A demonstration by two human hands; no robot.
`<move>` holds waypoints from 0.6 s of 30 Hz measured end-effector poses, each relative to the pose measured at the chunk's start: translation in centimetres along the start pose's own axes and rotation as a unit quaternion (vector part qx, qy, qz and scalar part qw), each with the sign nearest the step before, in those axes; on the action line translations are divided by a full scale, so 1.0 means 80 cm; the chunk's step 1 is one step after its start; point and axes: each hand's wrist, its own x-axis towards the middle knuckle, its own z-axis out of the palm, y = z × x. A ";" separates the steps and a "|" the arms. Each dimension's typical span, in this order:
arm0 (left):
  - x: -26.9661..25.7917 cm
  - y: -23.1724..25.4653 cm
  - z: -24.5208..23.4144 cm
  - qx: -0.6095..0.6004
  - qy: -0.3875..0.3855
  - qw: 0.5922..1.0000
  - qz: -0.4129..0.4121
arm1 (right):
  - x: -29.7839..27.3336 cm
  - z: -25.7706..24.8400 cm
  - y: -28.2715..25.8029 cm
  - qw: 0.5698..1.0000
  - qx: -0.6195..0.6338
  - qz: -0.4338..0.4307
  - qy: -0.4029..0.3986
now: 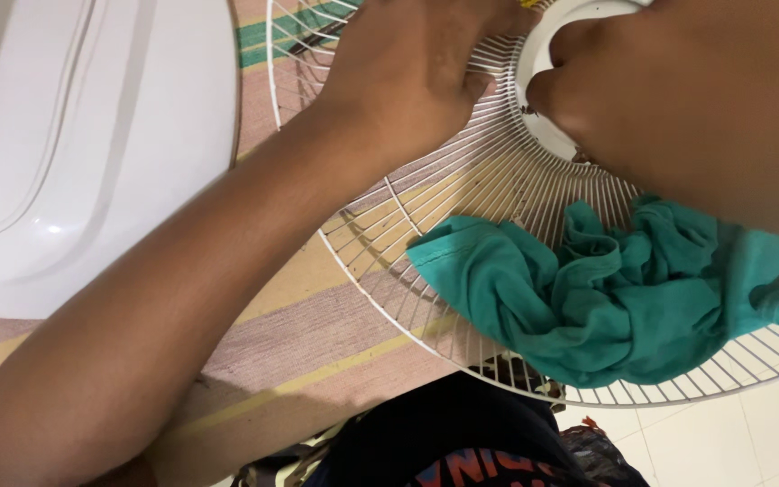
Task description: The person is unscrewing the central housing of a fan grill using a screwdriver. They handle the fan grill, small screws, and a green cloth during the process.
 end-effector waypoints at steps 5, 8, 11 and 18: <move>0.001 -0.002 0.004 -0.022 0.021 1.000 -0.009 | 0.021 0.019 0.005 0.993 -0.044 -0.105 -0.036; 0.000 -0.002 0.000 -0.008 0.001 1.000 -0.013 | 0.036 0.038 0.015 0.986 -0.048 -0.152 -0.049; -0.001 0.000 -0.004 -0.021 0.012 1.000 0.002 | 0.042 0.056 0.019 0.982 -0.044 -0.177 -0.047; -0.007 -0.008 0.006 -0.035 0.018 0.999 -0.002 | 0.040 0.085 0.023 0.976 -0.023 -0.202 -0.077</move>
